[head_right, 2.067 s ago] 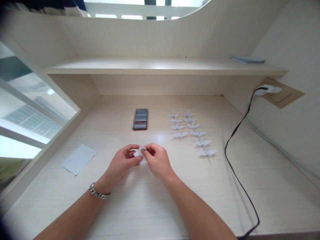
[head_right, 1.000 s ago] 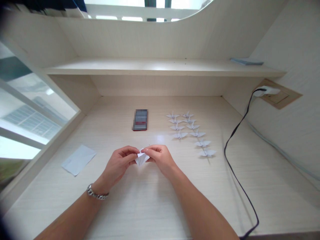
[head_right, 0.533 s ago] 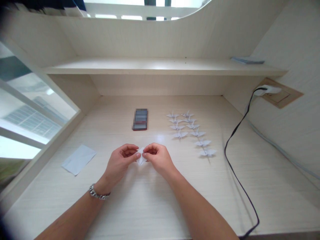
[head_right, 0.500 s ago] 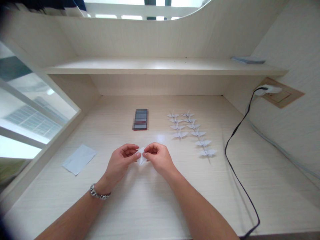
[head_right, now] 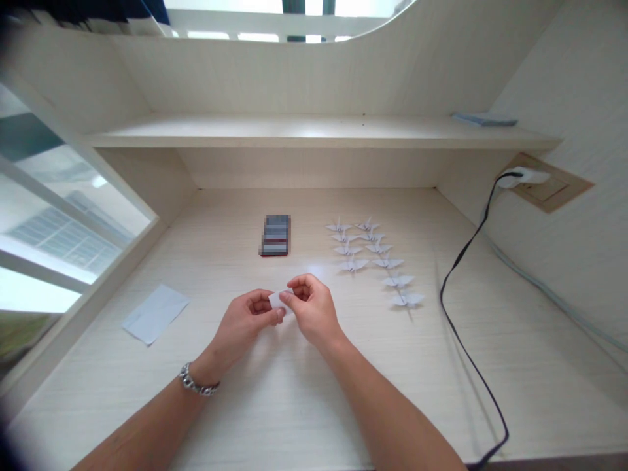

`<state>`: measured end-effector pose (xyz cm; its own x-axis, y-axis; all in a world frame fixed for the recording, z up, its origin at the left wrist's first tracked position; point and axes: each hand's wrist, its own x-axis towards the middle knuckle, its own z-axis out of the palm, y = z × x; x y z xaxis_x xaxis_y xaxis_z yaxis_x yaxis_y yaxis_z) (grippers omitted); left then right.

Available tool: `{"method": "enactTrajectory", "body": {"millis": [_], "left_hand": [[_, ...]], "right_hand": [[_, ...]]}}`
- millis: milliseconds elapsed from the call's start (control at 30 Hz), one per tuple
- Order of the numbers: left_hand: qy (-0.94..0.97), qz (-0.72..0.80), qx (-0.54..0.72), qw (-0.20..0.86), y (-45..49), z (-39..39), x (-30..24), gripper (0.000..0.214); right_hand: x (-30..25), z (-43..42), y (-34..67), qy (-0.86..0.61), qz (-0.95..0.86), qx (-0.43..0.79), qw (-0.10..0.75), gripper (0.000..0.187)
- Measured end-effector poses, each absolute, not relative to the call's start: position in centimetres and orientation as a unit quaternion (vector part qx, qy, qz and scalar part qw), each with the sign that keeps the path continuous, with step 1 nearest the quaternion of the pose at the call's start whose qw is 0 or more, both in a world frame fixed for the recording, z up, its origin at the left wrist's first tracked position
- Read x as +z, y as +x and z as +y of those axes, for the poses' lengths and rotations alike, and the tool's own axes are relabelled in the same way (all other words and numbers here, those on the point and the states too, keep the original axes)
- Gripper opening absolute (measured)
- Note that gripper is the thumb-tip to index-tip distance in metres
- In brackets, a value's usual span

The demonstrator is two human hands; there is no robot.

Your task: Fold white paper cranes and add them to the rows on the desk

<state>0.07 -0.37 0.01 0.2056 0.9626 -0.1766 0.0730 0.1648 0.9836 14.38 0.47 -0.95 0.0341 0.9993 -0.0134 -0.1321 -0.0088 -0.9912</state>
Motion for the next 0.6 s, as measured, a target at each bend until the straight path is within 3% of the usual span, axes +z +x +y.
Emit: {"method": "enactTrajectory", "body": {"millis": [233, 600], "left_hand": [[0.564, 0.502, 0.378, 0.536, -0.12, -0.11, -0.32, 0.022], [0.57, 0.495, 0.349, 0.555, -0.17, -0.31, -0.72, 0.03]], "right_hand": [[-0.95, 0.53, 14.51, -0.509, -0.478, 0.489, 0.522, 0.024], [-1.27, 0.64, 14.52, -0.503, -0.493, 0.499, 0.504, 0.028]]}}
